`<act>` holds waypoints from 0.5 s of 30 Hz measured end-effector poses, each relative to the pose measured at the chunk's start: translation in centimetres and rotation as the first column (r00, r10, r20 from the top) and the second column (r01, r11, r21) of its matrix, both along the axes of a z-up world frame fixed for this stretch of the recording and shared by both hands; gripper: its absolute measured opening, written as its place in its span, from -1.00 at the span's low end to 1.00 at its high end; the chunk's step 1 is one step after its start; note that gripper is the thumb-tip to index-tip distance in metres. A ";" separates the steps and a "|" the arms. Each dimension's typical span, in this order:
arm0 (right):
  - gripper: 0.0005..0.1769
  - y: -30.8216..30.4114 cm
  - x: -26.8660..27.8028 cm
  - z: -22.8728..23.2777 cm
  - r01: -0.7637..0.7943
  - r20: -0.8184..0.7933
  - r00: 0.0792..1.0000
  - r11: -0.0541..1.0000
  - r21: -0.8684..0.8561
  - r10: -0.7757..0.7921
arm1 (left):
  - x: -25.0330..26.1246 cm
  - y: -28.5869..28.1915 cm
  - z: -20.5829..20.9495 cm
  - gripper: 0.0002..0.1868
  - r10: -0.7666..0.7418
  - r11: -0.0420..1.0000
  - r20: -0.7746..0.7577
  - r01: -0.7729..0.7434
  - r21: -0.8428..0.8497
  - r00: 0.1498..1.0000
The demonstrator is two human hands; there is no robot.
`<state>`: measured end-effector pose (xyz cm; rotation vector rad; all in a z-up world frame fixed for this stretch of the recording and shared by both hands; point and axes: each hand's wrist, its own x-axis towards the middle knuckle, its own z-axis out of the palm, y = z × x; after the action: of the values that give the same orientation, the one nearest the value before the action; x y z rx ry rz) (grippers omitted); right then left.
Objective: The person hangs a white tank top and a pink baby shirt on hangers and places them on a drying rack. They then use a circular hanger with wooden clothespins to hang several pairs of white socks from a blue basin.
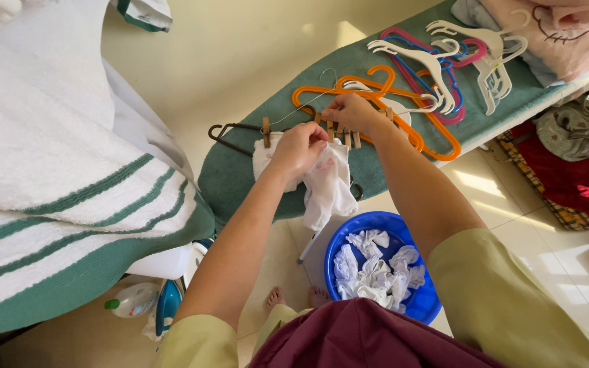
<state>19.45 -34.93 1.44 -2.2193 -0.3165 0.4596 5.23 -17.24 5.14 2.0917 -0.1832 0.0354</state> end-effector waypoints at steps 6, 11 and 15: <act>-0.67 -0.1 -0.6 0.1 -0.007 0.042 0.999 1.000 0.000 0.007 | 0.7 -1.8 -5.6 -0.79 0.112 0.994 0.099 -0.113 0.003 0.989; -0.68 -0.1 -0.9 0.3 0.004 0.015 1.000 1.000 0.005 -0.004 | 0.8 -2.5 -7.2 -0.85 0.108 0.973 0.058 -0.118 0.199 0.992; -0.70 -0.1 -0.9 0.4 -0.035 0.039 0.999 0.999 0.023 0.035 | 0.8 -2.8 -6.4 -0.81 0.072 0.942 -0.062 -0.048 0.331 0.995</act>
<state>18.59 -35.04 1.81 -2.2044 -0.3801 0.4300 6.03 -20.02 -1.21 2.4285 -0.0839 -0.0386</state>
